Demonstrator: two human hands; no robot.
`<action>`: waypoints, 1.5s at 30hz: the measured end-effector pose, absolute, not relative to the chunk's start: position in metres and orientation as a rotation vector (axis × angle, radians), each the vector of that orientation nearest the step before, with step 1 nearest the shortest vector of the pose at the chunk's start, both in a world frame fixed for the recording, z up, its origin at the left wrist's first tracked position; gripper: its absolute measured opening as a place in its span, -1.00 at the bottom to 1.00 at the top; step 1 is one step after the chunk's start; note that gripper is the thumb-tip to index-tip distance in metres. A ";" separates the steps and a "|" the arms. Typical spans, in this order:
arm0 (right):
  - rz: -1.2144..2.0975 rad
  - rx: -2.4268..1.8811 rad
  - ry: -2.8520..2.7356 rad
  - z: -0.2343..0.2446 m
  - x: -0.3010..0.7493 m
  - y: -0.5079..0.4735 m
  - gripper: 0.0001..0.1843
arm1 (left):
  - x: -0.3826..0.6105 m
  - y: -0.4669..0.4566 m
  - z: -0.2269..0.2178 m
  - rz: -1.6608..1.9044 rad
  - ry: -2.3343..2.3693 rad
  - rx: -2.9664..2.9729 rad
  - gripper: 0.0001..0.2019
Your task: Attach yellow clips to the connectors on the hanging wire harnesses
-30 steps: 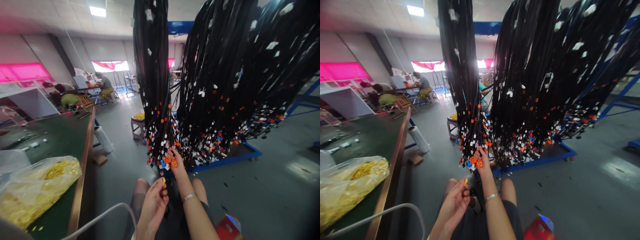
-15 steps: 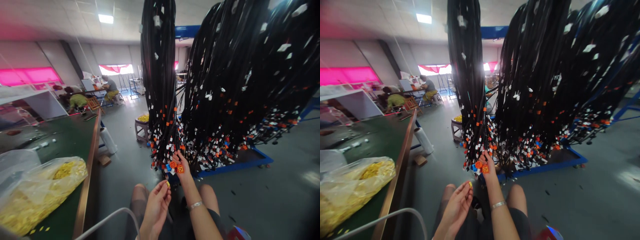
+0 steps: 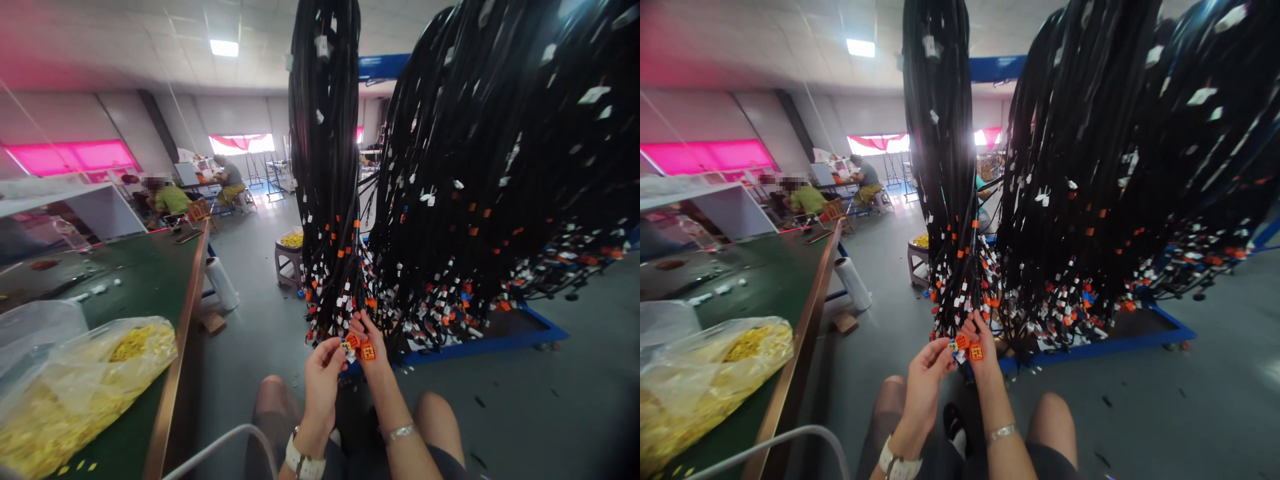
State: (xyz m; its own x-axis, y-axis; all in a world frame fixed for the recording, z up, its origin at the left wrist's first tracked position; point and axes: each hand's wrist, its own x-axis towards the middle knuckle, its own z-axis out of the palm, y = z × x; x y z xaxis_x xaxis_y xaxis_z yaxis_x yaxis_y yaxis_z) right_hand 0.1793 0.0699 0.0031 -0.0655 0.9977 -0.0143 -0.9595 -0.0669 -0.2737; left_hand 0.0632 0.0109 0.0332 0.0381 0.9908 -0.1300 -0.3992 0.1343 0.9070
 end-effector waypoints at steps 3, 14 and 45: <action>1.625 -0.224 -0.212 0.002 0.180 0.071 -0.76 | 0.067 0.021 0.033 1.302 1.025 0.999 -0.74; 1.619 -0.257 -0.219 -0.003 0.179 0.072 -0.78 | 0.065 0.025 0.028 1.343 1.216 1.480 -0.88; 1.514 -0.695 -0.234 -0.003 0.198 0.069 -0.75 | 0.063 0.040 0.025 1.005 0.905 1.507 -0.66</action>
